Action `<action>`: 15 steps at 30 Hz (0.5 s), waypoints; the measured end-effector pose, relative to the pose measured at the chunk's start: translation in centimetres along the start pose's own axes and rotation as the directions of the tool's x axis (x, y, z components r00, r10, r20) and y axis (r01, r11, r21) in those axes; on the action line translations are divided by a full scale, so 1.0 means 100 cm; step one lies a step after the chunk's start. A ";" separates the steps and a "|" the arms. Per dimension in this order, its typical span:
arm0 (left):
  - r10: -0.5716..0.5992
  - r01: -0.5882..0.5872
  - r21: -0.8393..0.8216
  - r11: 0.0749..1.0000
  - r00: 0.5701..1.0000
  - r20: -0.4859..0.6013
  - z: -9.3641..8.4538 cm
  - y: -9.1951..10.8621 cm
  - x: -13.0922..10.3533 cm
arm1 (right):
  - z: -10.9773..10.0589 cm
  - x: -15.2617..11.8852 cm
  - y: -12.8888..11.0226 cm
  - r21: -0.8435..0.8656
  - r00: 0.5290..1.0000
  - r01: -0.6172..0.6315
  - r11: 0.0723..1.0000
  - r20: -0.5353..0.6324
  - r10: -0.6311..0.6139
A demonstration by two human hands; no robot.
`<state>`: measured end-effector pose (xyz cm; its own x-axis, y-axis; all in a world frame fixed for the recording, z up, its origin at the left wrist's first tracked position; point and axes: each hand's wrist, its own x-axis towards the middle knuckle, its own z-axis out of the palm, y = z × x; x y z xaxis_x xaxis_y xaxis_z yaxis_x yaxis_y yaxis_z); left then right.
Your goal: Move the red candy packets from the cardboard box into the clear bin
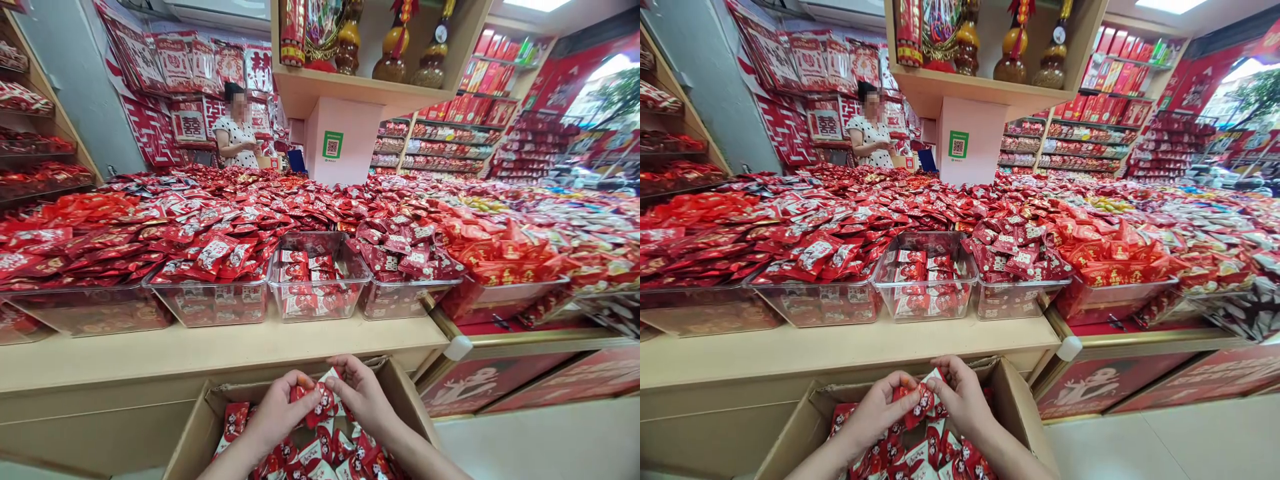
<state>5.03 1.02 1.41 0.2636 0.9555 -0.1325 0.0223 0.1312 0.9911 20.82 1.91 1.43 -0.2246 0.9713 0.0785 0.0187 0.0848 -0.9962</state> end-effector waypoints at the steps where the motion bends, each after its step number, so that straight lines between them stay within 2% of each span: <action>1: -0.010 0.009 0.052 0.999 1.000 0.026 0.001 -0.002 0.000 | 0.000 -0.001 0.000 -0.006 1.000 0.010 1.000 0.019 -0.010; 4: -0.014 0.007 0.115 0.993 0.999 0.052 0.002 -0.004 -0.001 | 0.000 -0.002 0.000 0.007 0.999 0.026 1.000 0.024 -0.026; 6: -0.004 0.001 0.061 0.998 0.999 0.038 0.001 -0.005 -0.001 | 0.001 -0.002 0.001 0.045 1.000 0.011 0.999 0.025 -0.012; 10: 0.022 -0.022 -0.037 0.999 1.000 -0.007 -0.002 -0.006 0.002 | 0.005 -0.001 0.008 0.094 0.992 -0.081 0.992 0.105 0.071; 15: 0.073 -0.071 -0.038 0.997 0.996 0.053 -0.002 -0.001 0.002 | 0.008 0.001 0.010 0.279 0.985 -0.144 0.949 0.130 0.112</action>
<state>4.88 1.20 1.26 0.3149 0.9473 -0.0593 -0.0329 0.0733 0.9968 19.99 1.88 0.41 -0.3454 0.9376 -0.0388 -0.2217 -0.1217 -0.9675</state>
